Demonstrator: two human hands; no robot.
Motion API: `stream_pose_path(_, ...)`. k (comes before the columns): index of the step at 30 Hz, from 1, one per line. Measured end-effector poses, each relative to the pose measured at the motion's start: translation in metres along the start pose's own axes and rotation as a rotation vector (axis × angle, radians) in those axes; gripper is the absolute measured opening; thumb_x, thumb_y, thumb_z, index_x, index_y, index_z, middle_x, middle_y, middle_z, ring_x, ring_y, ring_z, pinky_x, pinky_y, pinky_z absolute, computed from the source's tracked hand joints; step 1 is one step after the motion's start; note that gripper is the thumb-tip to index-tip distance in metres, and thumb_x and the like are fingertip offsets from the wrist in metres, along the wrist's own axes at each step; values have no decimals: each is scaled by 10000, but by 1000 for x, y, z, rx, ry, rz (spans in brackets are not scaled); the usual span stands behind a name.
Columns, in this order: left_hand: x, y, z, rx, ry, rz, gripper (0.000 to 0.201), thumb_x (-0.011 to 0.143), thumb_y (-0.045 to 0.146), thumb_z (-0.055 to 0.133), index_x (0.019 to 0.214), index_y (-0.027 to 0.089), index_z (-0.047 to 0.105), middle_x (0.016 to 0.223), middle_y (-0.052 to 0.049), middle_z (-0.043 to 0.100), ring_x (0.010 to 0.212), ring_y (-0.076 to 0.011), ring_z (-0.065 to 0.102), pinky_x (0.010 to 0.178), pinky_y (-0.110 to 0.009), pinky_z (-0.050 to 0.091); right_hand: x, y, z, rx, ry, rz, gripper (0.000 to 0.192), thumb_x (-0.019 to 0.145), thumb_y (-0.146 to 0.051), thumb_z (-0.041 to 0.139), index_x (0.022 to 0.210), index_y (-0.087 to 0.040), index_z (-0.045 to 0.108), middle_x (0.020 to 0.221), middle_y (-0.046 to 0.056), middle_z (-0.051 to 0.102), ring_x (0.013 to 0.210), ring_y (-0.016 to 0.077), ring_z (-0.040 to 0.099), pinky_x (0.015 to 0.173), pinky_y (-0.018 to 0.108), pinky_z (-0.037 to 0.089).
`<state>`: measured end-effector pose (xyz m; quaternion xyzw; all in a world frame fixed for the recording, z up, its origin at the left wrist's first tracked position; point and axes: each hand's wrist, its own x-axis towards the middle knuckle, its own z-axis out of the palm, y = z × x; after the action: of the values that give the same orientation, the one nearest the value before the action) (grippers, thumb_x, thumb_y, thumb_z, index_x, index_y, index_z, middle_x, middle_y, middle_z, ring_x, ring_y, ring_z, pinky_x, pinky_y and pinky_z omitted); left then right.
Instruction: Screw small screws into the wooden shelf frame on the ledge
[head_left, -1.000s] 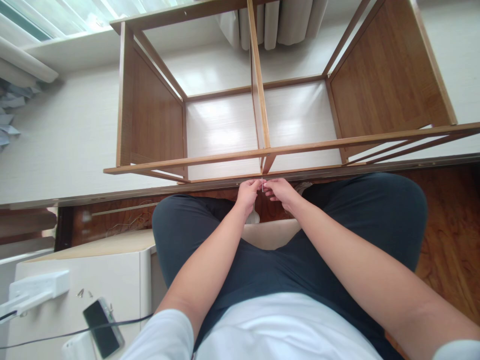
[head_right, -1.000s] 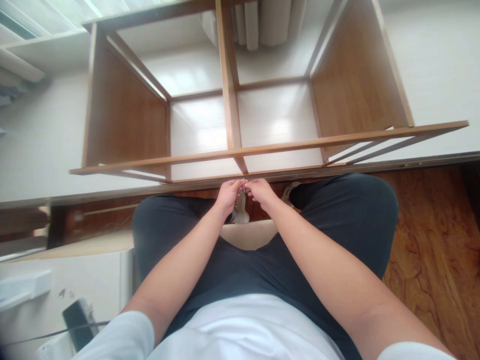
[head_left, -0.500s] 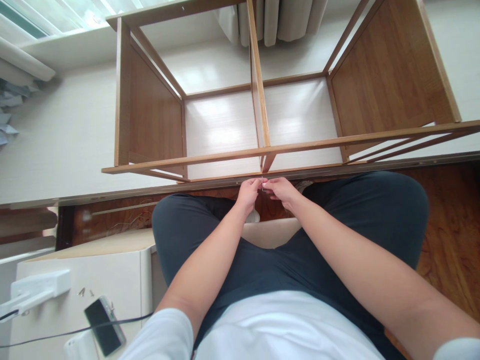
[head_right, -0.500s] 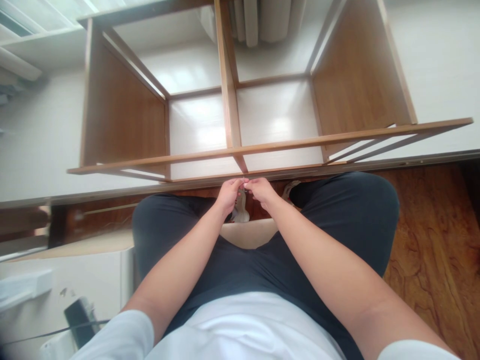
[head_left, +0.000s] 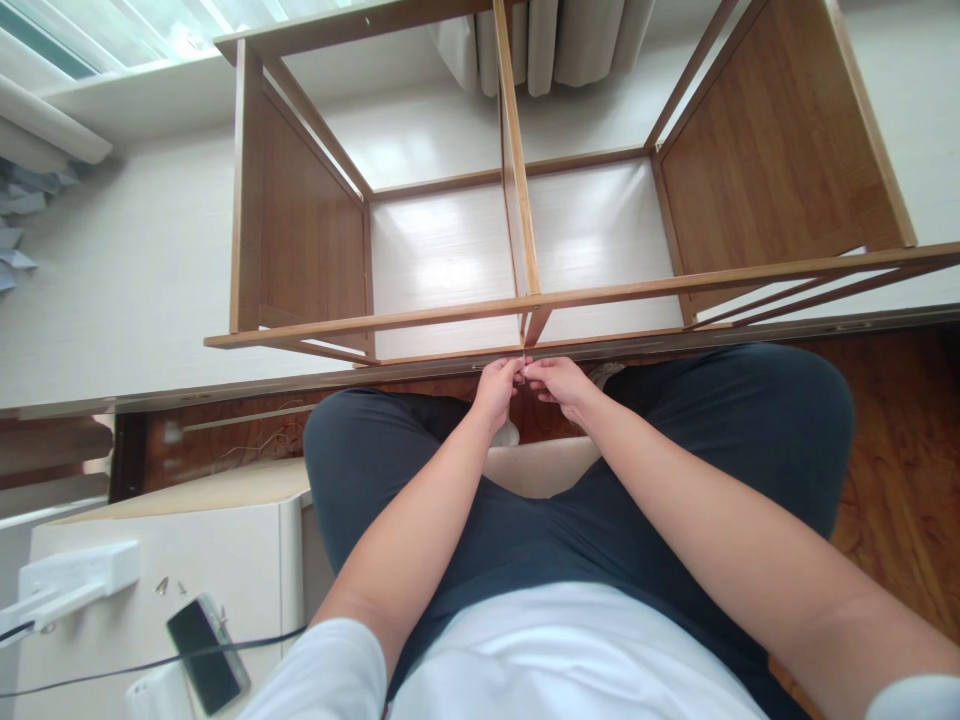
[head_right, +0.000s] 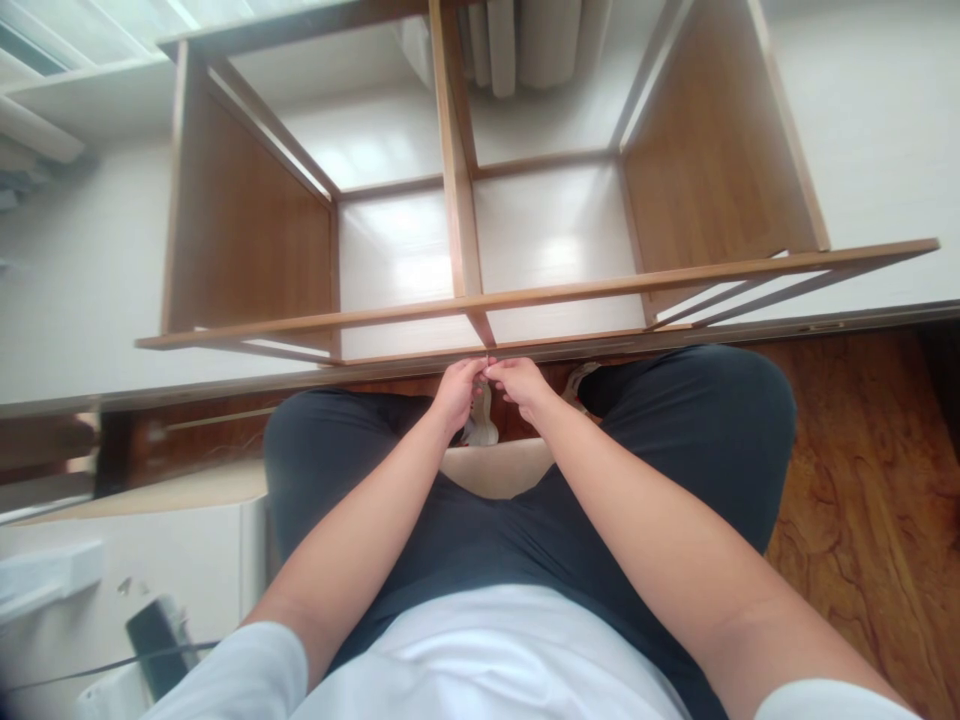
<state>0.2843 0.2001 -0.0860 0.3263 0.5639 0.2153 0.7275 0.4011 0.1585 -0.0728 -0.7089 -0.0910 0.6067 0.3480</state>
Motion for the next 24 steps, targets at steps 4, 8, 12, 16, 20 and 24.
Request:
stream_pose_path(4, 1, -1, 0, -13, 19, 0, 218, 690, 337, 716, 824, 168, 752, 708, -29, 632, 651, -118, 504, 563, -233, 290, 0, 1, 0, 3, 8, -7, 96, 710, -249, 736, 707, -175, 675, 695, 0, 662, 656, 103, 537, 577, 210, 408)
stream_pose_path(8, 2, -1, 0, -20, 18, 5, 206, 687, 328, 718, 808, 165, 754, 712, -33, 639, 651, -116, 503, 559, -229, 290, -1, 1, 1, 4, 23, -16, 114, 705, -252, 753, 699, -173, 672, 679, -3, 643, 656, 105, 526, 577, 212, 405)
stream_pose_path(12, 2, -2, 0, -13, 15, 2, 213, 701, 342, 707, 809, 169, 767, 719, -40, 655, 653, -120, 508, 560, -233, 295, -2, -1, 0, 6, 29, -12, 139, 694, -255, 776, 687, -170, 666, 667, -7, 633, 651, 104, 518, 573, 215, 395)
stream_pose_path(16, 2, -2, -1, -5, 12, 8, 219, 698, 349, 707, 807, 172, 776, 732, -48, 671, 667, -128, 520, 568, -239, 301, -4, -4, 1, 6, 35, -7, 181, 662, -271, 811, 674, -171, 661, 655, -6, 636, 643, 109, 516, 567, 223, 387)
stream_pose_path(20, 3, -2, -1, -4, 11, 1, 223, 697, 353, 710, 809, 177, 787, 733, -51, 675, 678, -135, 525, 570, -243, 302, -6, -6, 1, -4, 45, -7, 223, 632, -292, 841, 660, -176, 652, 645, -9, 628, 645, 116, 523, 571, 228, 385)
stream_pose_path(24, 2, -2, -1, 5, 8, -2, 221, 713, 337, 693, 824, 179, 800, 745, -51, 683, 691, -134, 524, 576, -241, 306, -5, -6, 1, 3, 52, -9, 245, 608, -295, 861, 657, -174, 653, 638, -15, 622, 636, 113, 513, 568, 231, 380)
